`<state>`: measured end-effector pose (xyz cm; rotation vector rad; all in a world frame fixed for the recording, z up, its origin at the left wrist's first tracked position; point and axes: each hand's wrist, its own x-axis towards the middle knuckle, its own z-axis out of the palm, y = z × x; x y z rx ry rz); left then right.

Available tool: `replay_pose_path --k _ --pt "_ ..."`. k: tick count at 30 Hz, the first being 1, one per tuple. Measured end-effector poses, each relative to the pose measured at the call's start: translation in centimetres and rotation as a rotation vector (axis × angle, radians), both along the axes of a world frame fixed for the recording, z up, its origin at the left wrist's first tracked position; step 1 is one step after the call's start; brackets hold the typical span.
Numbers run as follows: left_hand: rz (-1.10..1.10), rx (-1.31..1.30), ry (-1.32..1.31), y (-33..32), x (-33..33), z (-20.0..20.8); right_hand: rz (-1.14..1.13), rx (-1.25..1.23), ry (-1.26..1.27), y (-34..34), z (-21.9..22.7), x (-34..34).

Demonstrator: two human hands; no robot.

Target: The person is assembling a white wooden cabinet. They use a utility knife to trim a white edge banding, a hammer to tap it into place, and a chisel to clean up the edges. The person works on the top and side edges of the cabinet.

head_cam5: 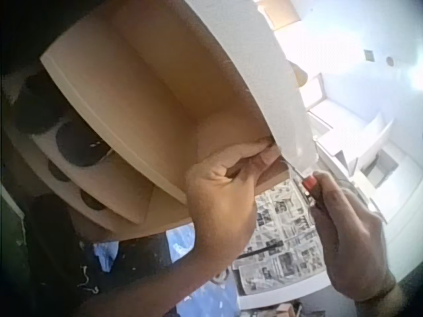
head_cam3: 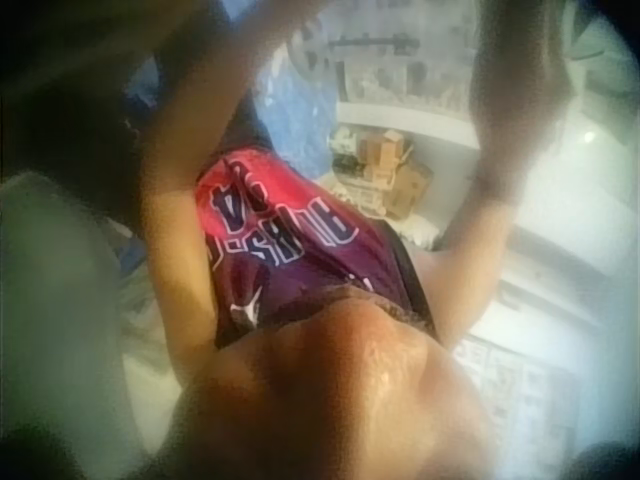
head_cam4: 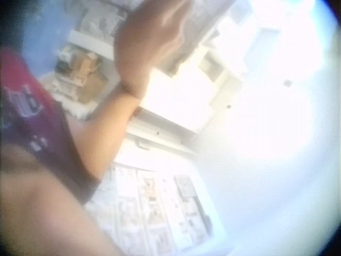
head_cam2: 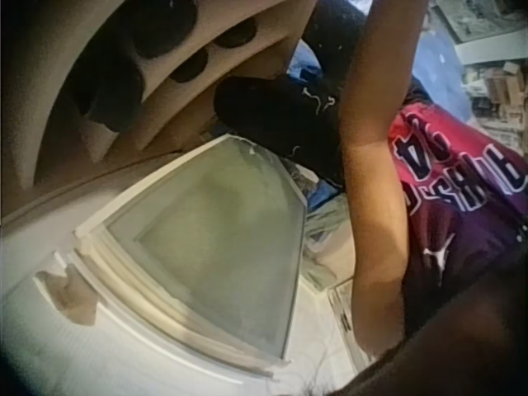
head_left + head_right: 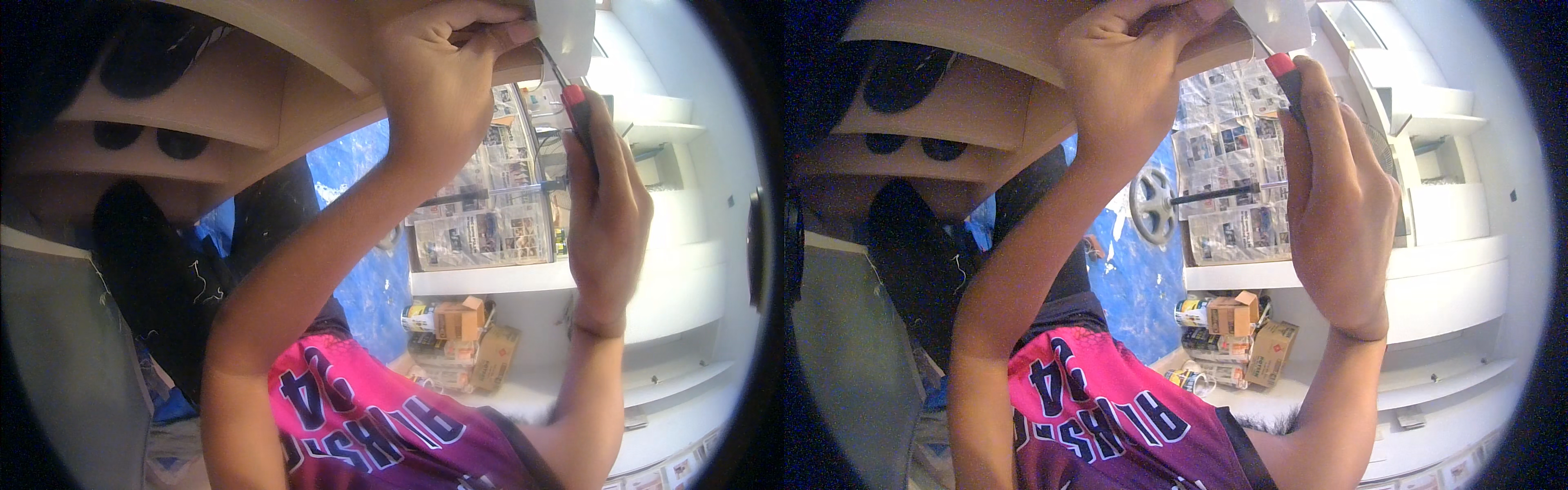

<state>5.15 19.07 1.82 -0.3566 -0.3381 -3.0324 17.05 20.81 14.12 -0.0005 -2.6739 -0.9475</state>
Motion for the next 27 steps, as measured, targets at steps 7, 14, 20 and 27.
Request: replay_pose_path --k 7,14,20,27 --pt "0.005 0.034 -0.015 0.7 0.1 0.2 -0.004 -0.002 0.0 0.6 0.1 0.1" --pt "0.162 0.129 -0.01 1.6 -0.7 -0.1 0.118 0.018 0.003 1.6 0.0 -0.7" --pt "0.018 0.092 0.025 2.1 0.6 -0.6 0.014 0.062 0.029 0.1 0.0 1.0" --pt "0.162 0.116 -0.031 2.6 0.3 -0.1 0.076 0.049 0.028 1.1 -0.1 0.7"
